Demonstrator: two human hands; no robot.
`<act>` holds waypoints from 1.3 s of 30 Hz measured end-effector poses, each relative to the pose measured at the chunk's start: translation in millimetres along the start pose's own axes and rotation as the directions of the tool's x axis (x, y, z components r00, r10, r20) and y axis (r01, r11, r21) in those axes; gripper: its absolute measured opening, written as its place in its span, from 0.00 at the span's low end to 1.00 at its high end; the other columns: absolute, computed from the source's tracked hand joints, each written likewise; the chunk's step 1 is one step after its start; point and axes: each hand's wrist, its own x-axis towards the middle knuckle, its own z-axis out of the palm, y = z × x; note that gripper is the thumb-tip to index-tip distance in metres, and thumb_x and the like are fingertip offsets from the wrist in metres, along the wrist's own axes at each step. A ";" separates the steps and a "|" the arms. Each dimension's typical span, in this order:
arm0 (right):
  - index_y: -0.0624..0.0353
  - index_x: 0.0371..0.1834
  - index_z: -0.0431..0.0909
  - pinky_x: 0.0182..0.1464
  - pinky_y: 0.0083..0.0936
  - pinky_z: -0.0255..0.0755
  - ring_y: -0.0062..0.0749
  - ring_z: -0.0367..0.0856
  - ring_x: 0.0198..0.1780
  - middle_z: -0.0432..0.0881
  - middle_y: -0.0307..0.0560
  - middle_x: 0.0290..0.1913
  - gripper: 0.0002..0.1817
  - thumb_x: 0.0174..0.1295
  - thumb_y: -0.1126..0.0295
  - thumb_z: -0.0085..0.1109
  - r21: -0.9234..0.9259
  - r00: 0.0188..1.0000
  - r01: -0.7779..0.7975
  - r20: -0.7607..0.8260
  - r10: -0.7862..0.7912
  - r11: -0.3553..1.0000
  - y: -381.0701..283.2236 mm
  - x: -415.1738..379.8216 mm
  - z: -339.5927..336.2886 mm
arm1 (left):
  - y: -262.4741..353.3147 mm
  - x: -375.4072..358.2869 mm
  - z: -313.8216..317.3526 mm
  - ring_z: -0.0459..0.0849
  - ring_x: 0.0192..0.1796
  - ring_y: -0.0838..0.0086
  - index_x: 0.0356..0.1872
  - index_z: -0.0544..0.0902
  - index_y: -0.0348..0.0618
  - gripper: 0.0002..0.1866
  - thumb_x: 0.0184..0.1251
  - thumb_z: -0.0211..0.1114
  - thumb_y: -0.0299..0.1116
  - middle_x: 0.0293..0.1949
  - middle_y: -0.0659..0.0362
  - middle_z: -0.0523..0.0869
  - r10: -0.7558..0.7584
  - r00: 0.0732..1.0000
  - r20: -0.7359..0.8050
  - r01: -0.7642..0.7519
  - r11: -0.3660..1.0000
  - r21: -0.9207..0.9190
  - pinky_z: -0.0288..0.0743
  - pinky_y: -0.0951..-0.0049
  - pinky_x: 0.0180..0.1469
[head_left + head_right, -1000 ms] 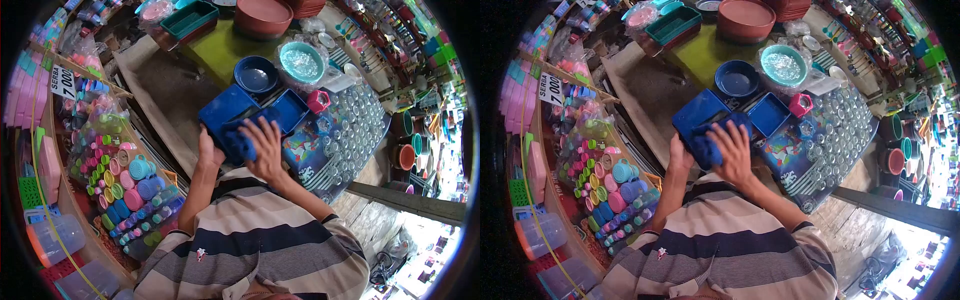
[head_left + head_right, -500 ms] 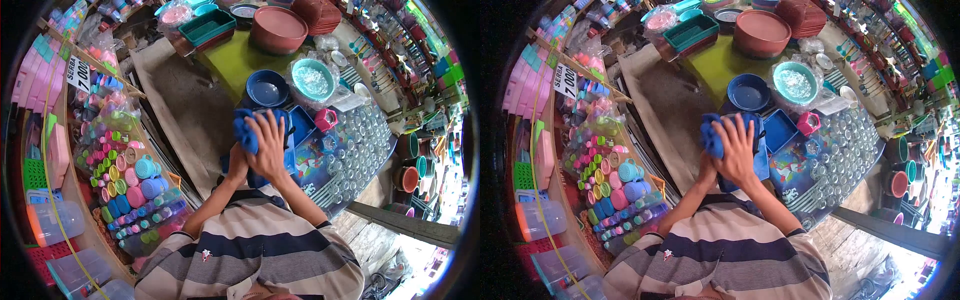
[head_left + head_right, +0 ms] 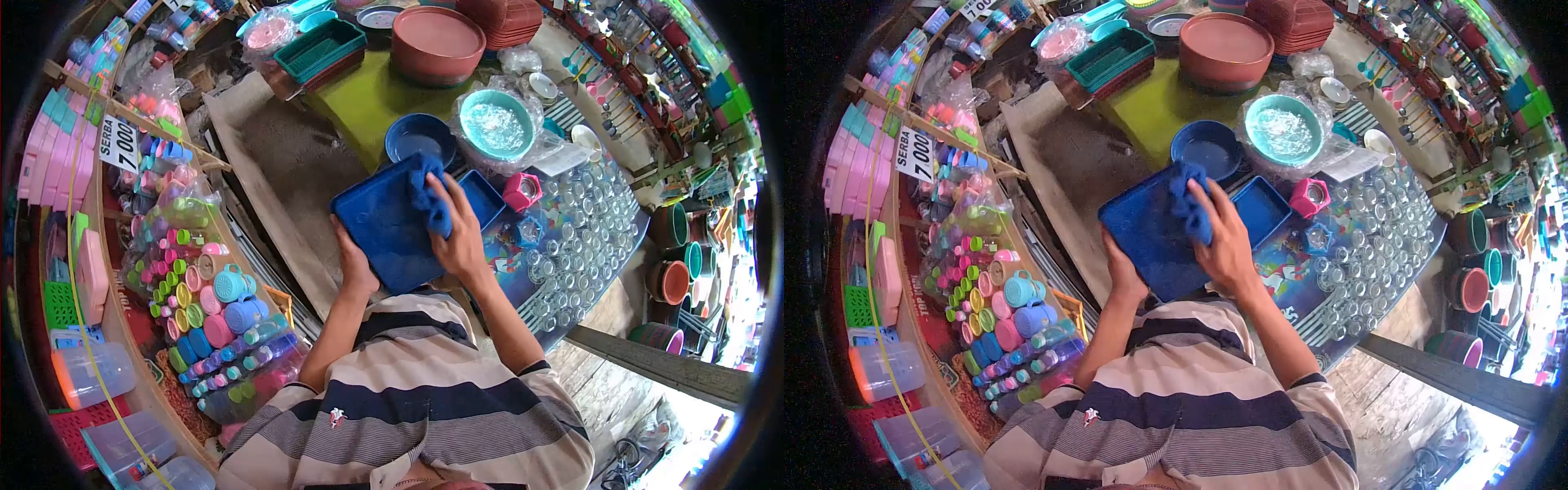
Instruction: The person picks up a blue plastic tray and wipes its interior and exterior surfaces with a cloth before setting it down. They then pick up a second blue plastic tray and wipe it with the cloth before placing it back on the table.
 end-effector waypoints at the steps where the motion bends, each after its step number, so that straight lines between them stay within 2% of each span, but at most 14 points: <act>1: 0.52 0.84 0.69 0.78 0.47 0.69 0.66 0.73 0.76 0.70 0.63 0.80 0.49 0.51 0.81 0.65 0.000 1.000 -0.001 -0.002 0.001 1.000 0.8 -7.3 -4.3 | -1.5 3.5 2.2 0.76 0.78 0.54 0.87 0.59 0.54 0.50 0.78 0.36 0.81 0.81 0.52 0.71 -0.001 1.000 0.001 0.001 1.000 0.002 0.69 0.44 0.80; 9: 0.61 0.82 0.68 0.75 0.45 0.72 0.67 0.76 0.72 0.73 0.70 0.76 0.45 0.55 0.82 0.63 -0.025 0.963 -0.222 0.148 0.223 0.975 95.1 -125.2 3.2 | -2.7 18.3 16.3 0.69 0.82 0.53 0.83 0.66 0.52 0.48 0.79 0.37 0.79 0.82 0.56 0.70 0.310 0.935 -0.174 -0.325 0.943 -0.066 0.66 0.51 0.82; 13: 0.68 0.63 0.82 0.61 0.36 0.76 0.38 0.86 0.52 0.89 0.52 0.50 0.21 0.76 0.62 0.63 0.395 0.583 -0.789 0.237 0.777 0.471 138.0 -162.1 -6.3 | -27.6 17.7 12.7 0.72 0.80 0.55 0.82 0.66 0.48 0.48 0.81 0.35 0.78 0.80 0.50 0.69 0.388 0.874 -0.293 -0.414 0.910 -0.031 0.68 0.51 0.81; 15: 0.61 0.59 0.85 0.54 0.28 0.79 0.24 0.85 0.47 0.89 0.44 0.48 0.22 0.77 0.53 0.63 0.612 0.426 -0.766 0.252 0.869 0.198 126.8 -154.2 -35.0 | -61.2 29.7 -23.0 0.78 0.74 0.56 0.77 0.72 0.42 0.47 0.83 0.32 0.74 0.74 0.47 0.77 0.327 0.867 -0.375 -0.375 0.925 -0.059 0.70 0.52 0.79; 17: 0.60 0.63 0.83 0.50 0.29 0.84 0.28 0.89 0.46 0.90 0.45 0.50 0.24 0.77 0.52 0.63 0.654 0.266 -0.738 0.504 0.822 -0.163 117.7 -144.0 -68.5 | -99.8 42.8 -79.5 0.88 0.58 0.58 0.59 0.84 0.37 0.45 0.87 0.30 0.69 0.57 0.49 0.89 0.571 0.806 0.154 -0.581 0.718 0.382 0.81 0.54 0.66; 18: 0.59 0.66 0.81 0.50 0.32 0.88 0.32 0.92 0.46 0.91 0.45 0.52 0.28 0.77 0.47 0.62 0.621 0.237 -0.750 0.574 0.784 -0.227 111.7 -139.8 -81.8 | -76.8 24.4 -10.5 0.86 0.34 0.62 0.29 0.83 0.40 0.44 0.88 0.31 0.67 0.30 0.55 0.87 0.644 0.706 0.294 -0.697 0.556 0.453 0.80 0.59 0.42; 19: 0.59 0.66 0.81 0.50 0.32 0.88 0.32 0.92 0.46 0.91 0.45 0.52 0.28 0.77 0.47 0.62 0.627 0.229 -0.741 0.572 0.788 -0.240 112.0 -143.8 -86.8 | -68.2 24.8 11.3 0.86 0.34 0.62 0.29 0.83 0.40 0.44 0.88 0.31 0.67 0.30 0.55 0.87 0.631 0.714 0.303 -0.690 0.560 0.459 0.80 0.59 0.42; 21: 0.60 0.68 0.80 0.57 0.35 0.87 0.33 0.92 0.51 0.90 0.48 0.56 0.34 0.77 0.40 0.60 0.619 0.222 -0.664 0.699 0.680 -0.419 111.9 -151.5 -93.7 | -62.7 32.9 35.9 0.74 0.22 0.61 0.17 0.69 0.43 0.43 0.87 0.34 0.68 0.19 0.56 0.72 0.347 0.459 0.817 -0.870 0.362 0.335 0.64 0.59 0.29; 26: 0.61 0.76 0.74 0.64 0.32 0.78 0.34 0.85 0.60 0.84 0.51 0.64 0.42 0.67 0.45 0.73 0.413 0.217 -0.909 0.599 0.771 -0.065 131.2 -160.8 -98.9 | -82.5 70.8 69.0 0.69 0.24 0.56 0.18 0.63 0.44 0.42 0.79 0.42 0.74 0.20 0.54 0.65 -0.094 0.292 0.952 -0.841 0.448 0.302 0.60 0.58 0.31; 30: 0.62 0.61 0.83 0.54 0.30 0.80 0.29 0.86 0.49 0.89 0.44 0.50 0.27 0.68 0.53 0.73 0.406 0.139 -0.906 0.551 0.823 -0.119 177.3 -190.2 -74.7 | -103.5 105.8 79.7 0.74 0.32 0.55 0.21 0.68 0.44 0.41 0.77 0.44 0.75 0.24 0.56 0.71 -0.148 0.135 0.980 -0.956 0.240 0.168 0.66 0.57 0.40; 31: 0.62 0.58 0.84 0.51 0.30 0.80 0.28 0.86 0.46 0.89 0.42 0.46 0.25 0.69 0.54 0.72 0.466 0.146 -0.876 0.505 0.851 -0.127 184.8 -185.9 -70.3 | -105.4 121.4 81.5 0.81 0.46 0.54 0.25 0.72 0.45 0.35 0.76 0.51 0.70 0.36 0.54 0.81 -0.175 0.113 0.978 -0.970 0.193 0.146 0.71 0.57 0.52; 34: 0.62 0.52 0.85 0.48 0.27 0.78 0.21 0.82 0.42 0.87 0.38 0.41 0.20 0.73 0.54 0.70 0.515 0.280 -0.850 0.272 0.921 0.107 240.5 -200.4 -40.9 | -115.3 153.7 82.5 0.80 0.63 0.51 0.37 0.82 0.43 0.27 0.73 0.59 0.61 0.55 0.48 0.82 -0.194 0.284 0.939 -0.953 0.047 0.298 0.72 0.56 0.66; 36: 0.64 0.53 0.85 0.47 0.28 0.77 0.22 0.82 0.43 0.87 0.36 0.42 0.20 0.76 0.55 0.69 0.486 0.354 -0.842 0.165 0.921 0.236 260.1 -189.0 -31.4 | -132.0 172.0 66.9 0.76 0.71 0.47 0.52 0.88 0.44 0.21 0.68 0.67 0.48 0.65 0.47 0.78 -0.158 0.576 0.802 -0.794 0.123 0.595 0.71 0.52 0.72; 39: 0.67 0.56 0.85 0.52 0.33 0.78 0.27 0.85 0.46 0.90 0.46 0.44 0.25 0.73 0.53 0.71 0.298 0.409 -0.870 -0.008 0.913 0.393 292.6 -181.7 -4.7 | -156.6 200.9 34.0 0.83 0.61 0.55 0.66 0.85 0.45 0.21 0.75 0.68 0.35 0.63 0.48 0.81 -0.175 0.744 0.645 -0.617 0.192 0.763 0.80 0.59 0.61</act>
